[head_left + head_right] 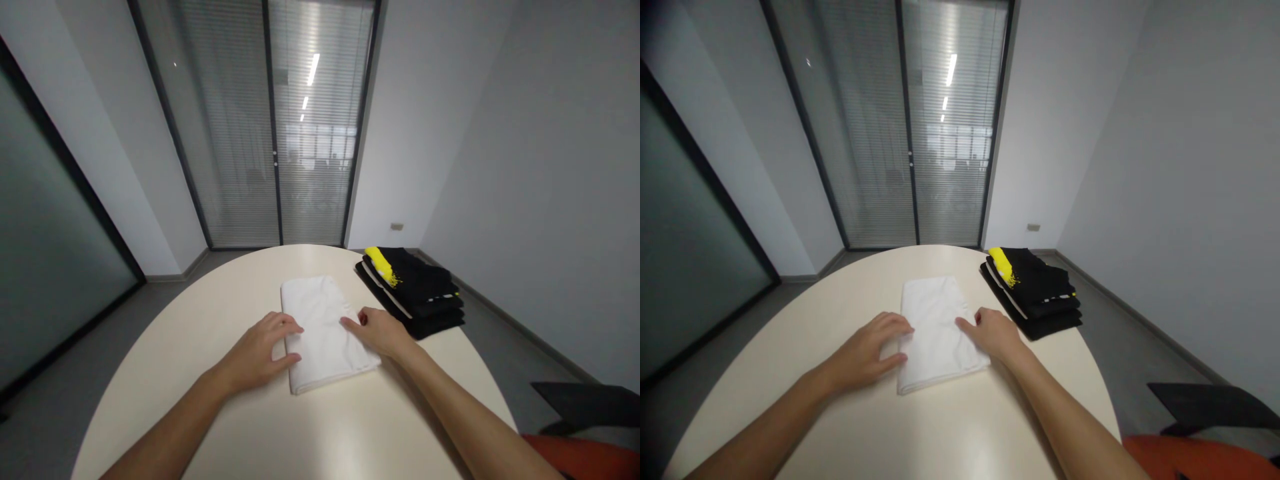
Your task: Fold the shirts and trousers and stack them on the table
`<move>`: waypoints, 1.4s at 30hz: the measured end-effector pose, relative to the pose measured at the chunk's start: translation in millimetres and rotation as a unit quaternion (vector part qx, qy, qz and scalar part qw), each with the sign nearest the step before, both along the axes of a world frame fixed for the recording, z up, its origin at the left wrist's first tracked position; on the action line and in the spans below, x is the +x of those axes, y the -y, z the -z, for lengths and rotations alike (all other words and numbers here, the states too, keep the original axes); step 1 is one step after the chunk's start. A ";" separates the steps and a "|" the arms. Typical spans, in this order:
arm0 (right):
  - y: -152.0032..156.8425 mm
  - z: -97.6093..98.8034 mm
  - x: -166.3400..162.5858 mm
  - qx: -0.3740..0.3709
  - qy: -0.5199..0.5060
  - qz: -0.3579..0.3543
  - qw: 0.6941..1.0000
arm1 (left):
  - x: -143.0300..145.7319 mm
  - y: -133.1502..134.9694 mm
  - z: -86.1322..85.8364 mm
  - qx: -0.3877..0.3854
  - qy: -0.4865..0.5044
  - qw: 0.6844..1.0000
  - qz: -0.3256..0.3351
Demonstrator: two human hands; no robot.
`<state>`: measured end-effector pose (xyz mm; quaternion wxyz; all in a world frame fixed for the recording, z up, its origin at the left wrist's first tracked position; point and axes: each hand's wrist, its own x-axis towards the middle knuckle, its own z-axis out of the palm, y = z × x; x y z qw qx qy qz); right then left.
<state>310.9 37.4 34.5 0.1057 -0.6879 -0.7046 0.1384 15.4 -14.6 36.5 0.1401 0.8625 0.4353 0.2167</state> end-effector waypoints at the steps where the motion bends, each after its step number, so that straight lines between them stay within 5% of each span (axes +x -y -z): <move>1: 0.6 2.1 -1.6 0.001 0.002 -0.007 1.000 | 0.7 0.5 2.6 0.012 -0.017 0.999 0.034; 4: 0.0 8.4 -2.4 0.009 0.003 -0.029 1.000 | 6.3 5.1 11.9 -0.011 -0.072 0.991 0.108; 8: -4.1 13.2 0.5 0.015 -0.020 -0.046 0.999 | 17.1 13.3 18.3 -0.039 -0.097 0.986 0.127; 20: -13.0 5.2 18.0 -0.006 -0.058 -0.011 0.998 | 51.4 38.4 -3.1 -0.033 -0.072 0.976 0.204; 27: -7.3 1.1 -7.5 0.025 0.060 0.008 0.998 | 20.9 -2.0 19.4 0.031 -0.036 0.996 0.071; 36: -38.2 -14.0 -32.9 -0.072 0.065 0.024 0.995 | 6.8 -13.7 28.1 -0.001 -0.042 0.994 0.098; 42: -53.7 -9.8 -28.0 -0.058 0.027 -0.047 0.997 | 1.9 -21.6 40.3 0.052 0.040 0.998 0.026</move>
